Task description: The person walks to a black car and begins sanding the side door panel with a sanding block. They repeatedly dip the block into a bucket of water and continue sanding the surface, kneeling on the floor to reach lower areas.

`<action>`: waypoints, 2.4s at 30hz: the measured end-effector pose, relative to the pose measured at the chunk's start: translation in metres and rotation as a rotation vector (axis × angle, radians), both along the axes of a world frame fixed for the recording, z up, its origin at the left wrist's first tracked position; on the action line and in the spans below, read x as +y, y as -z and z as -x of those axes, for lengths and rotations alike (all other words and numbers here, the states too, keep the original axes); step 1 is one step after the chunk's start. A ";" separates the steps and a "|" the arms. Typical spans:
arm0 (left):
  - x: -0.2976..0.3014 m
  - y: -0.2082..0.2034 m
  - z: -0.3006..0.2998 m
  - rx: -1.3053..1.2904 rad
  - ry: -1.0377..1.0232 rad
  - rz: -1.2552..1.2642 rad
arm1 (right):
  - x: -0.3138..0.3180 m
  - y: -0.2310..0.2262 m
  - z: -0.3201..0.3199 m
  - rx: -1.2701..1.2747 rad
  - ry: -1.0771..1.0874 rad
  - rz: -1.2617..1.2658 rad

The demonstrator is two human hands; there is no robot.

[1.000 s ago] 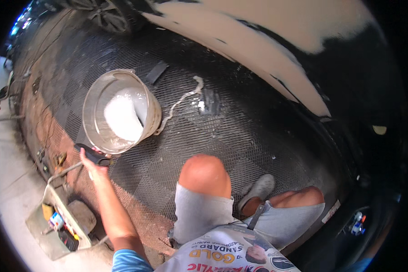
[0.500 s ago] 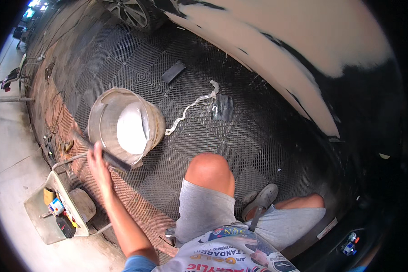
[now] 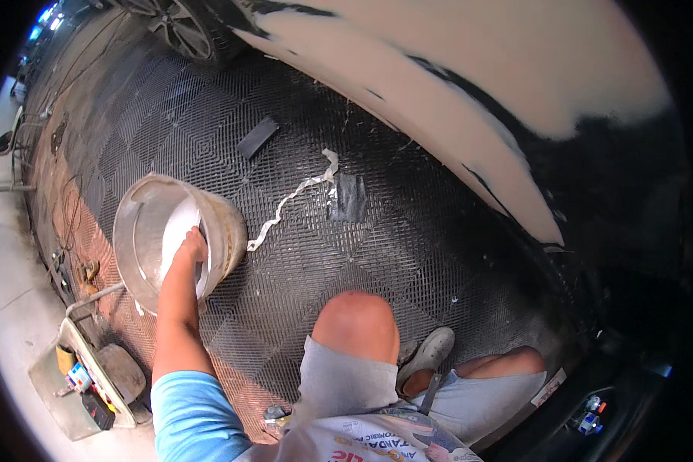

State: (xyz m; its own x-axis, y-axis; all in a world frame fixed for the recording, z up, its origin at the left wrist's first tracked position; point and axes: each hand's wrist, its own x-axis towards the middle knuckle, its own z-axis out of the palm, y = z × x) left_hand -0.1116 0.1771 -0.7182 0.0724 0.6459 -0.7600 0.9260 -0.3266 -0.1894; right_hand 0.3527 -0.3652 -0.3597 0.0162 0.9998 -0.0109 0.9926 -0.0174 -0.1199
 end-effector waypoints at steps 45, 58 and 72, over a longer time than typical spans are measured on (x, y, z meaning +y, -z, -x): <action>-0.094 -0.400 -0.544 -1.781 -1.039 -0.734 | 0.188 -0.401 -0.297 -0.839 -0.635 -0.560; -0.096 -0.388 -0.569 -1.685 -0.951 -0.896 | 0.118 -0.405 -0.324 -1.002 -0.570 -0.394; -0.130 -0.414 -0.587 -1.691 -0.869 -0.846 | 0.115 -0.400 -0.319 -0.936 -0.550 -0.485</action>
State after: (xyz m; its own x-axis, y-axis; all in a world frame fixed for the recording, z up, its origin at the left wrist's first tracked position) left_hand 0.4751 0.0472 -0.3041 -0.2235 0.9636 0.1464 0.1414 -0.1166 0.9831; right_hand 0.6715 -0.2501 0.0406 -0.6163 0.7713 0.1587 0.5581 0.2857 0.7790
